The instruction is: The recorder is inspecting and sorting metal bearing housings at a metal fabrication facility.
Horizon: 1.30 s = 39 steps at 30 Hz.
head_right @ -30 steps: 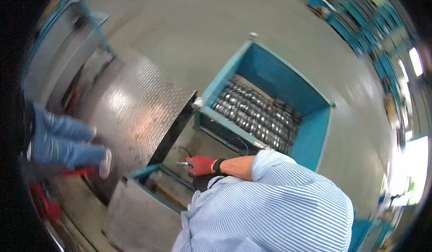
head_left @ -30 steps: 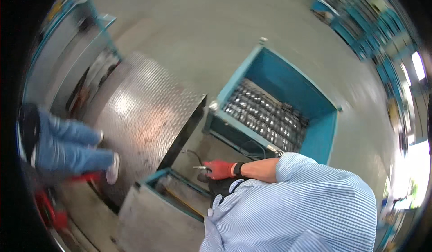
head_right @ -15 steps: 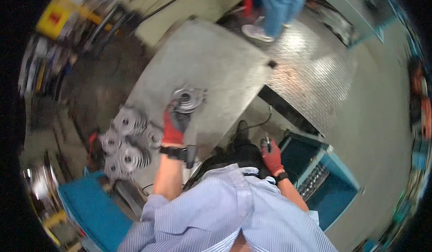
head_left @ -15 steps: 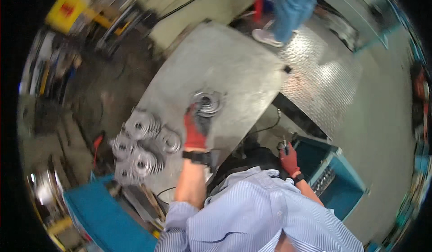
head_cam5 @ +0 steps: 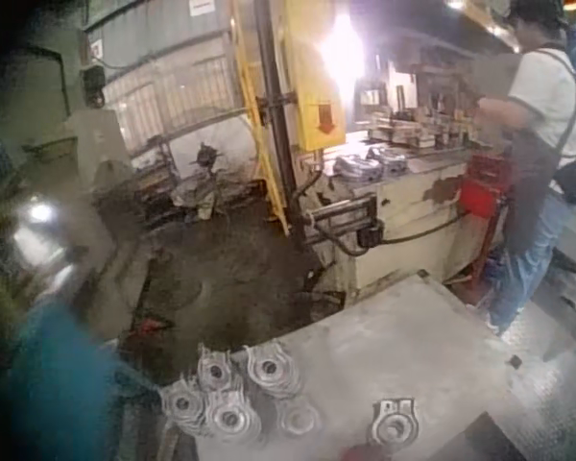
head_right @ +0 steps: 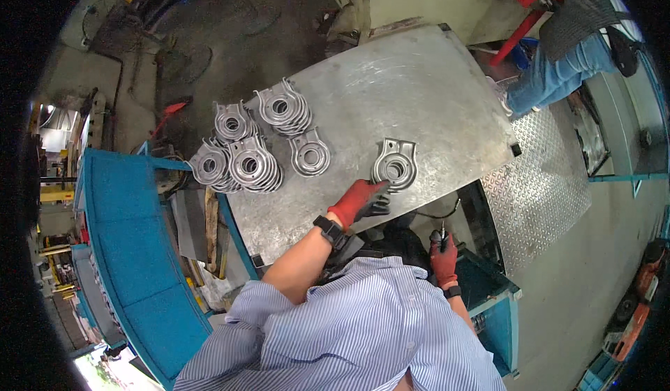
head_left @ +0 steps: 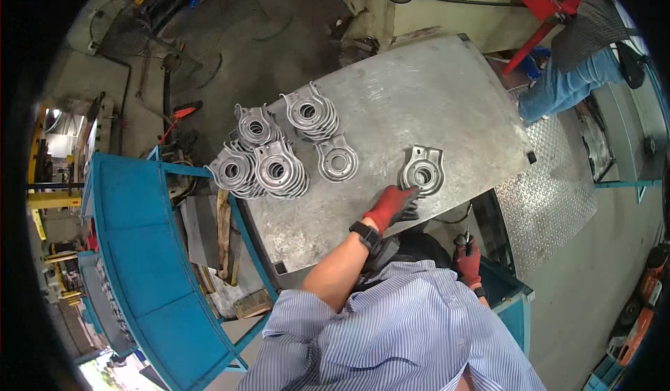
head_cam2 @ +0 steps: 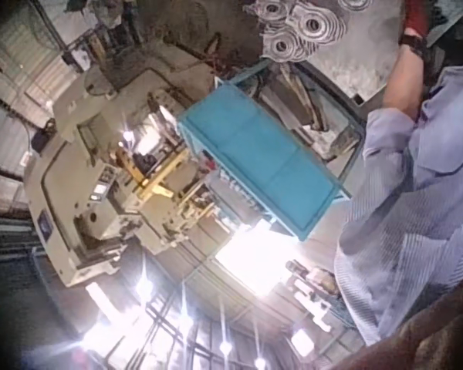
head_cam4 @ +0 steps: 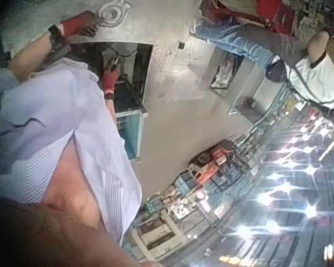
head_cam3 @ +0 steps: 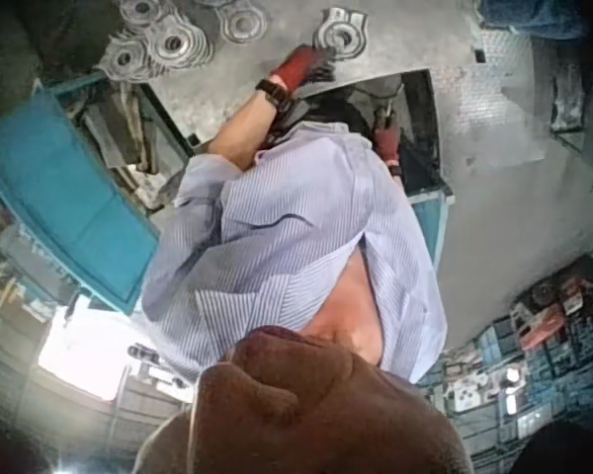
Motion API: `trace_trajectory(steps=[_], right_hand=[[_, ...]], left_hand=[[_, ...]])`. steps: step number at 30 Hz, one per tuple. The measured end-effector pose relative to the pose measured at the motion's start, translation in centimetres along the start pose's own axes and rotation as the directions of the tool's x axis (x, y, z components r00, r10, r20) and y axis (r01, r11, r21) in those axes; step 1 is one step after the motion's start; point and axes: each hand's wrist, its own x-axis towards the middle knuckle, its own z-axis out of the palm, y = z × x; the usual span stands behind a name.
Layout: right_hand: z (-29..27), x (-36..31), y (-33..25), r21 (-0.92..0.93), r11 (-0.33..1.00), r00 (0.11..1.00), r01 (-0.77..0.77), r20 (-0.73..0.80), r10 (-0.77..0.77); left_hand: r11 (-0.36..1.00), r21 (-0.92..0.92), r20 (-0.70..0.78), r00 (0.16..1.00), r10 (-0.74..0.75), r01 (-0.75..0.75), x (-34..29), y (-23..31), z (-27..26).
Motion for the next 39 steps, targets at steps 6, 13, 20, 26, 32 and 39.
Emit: trace_trajectory(steps=[6, 13, 20, 26, 32, 39], right_hand=[[-0.3, -0.2, -2.5, -0.242, 0.970, 0.996, 0.030, -0.076, -0.050], [-0.3, 0.4, -2.7, -0.216, 0.965, 0.980, 0.150, -0.096, -0.174], [-0.2, -0.1, -4.6, -0.234, 0.961, 0.982, 0.148, -0.081, -0.171], [0.7, -1.0, -5.1, -0.154, 0.971, 0.980, 0.181, -0.053, -0.191], [2.4, -2.9, -6.3, -0.094, 0.965, 0.969, 0.246, 0.023, -0.245], [6.1, -4.6, -7.5, -0.192, 0.921, 0.922, 0.339, 0.260, -0.285]], left_hand=[[0.785, 0.619, -0.210, 0.965, 0.157, 0.007, -4.7, 8.3, -3.8], [0.619, 0.775, -0.072, 0.956, 0.284, -0.125, -0.9, 7.4, -1.8], [0.438, 0.842, 0.136, 0.911, 0.390, -0.313, -0.3, 8.3, -3.4], [0.477, 0.821, 0.069, 0.884, 0.462, -0.313, -3.6, 8.7, -4.2], [0.785, 0.586, -0.129, 0.933, 0.336, -0.201, -8.4, 2.1, -5.9], [0.845, 0.521, -0.129, 0.967, 0.219, -0.122, -10.1, -3.0, -6.0]])
